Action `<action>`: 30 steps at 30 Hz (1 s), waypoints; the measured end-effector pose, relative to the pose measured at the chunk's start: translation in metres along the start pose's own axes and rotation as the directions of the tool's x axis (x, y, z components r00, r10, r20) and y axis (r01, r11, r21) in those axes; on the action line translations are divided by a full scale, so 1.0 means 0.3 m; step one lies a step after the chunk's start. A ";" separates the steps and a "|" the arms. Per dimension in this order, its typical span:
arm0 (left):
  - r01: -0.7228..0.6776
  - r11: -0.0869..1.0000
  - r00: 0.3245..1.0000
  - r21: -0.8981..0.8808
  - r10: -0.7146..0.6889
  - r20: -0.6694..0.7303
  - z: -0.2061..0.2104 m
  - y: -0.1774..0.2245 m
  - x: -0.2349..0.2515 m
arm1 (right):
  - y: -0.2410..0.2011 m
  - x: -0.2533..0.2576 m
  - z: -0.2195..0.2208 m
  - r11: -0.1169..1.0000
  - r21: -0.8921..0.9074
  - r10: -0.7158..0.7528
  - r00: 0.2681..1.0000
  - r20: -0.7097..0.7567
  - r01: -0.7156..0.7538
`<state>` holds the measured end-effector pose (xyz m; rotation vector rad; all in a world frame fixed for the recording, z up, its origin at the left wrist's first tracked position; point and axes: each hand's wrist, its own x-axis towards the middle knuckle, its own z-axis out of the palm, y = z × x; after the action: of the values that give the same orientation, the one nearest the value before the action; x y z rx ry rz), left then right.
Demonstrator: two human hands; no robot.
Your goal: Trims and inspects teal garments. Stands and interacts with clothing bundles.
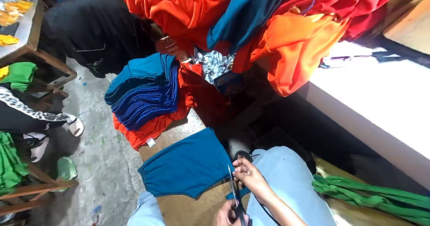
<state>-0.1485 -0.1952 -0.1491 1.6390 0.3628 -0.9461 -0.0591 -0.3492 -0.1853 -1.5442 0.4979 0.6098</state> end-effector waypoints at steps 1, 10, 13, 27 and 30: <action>-0.006 1.000 1.000 -0.024 0.005 -0.017 0.008 0.007 0.016 | -0.003 -0.002 0.001 1.000 0.015 0.007 1.000 0.003 -0.007; -0.003 0.989 0.999 -0.147 -0.002 -0.036 0.028 0.021 0.053 | -0.014 -0.008 -0.003 0.996 0.078 0.032 0.999 0.033 -0.034; 0.019 0.988 1.000 -0.155 -0.021 -0.008 0.024 0.024 0.057 | -0.010 -0.008 -0.004 0.996 0.083 0.033 0.999 0.031 -0.035; 0.011 0.965 0.997 -0.263 -0.030 -0.069 0.051 0.055 0.067 | 0.036 -0.011 -0.004 0.997 0.029 -0.074 0.997 0.018 0.074; 0.009 0.961 0.998 -0.277 -0.023 -0.050 0.049 0.053 0.075 | 0.028 -0.008 -0.003 0.997 0.059 -0.048 0.999 0.005 0.048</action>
<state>-0.1292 -0.2190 -0.1554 1.4077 0.5214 -0.8247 -0.0662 -0.3508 -0.1903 -1.4942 0.4690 0.5581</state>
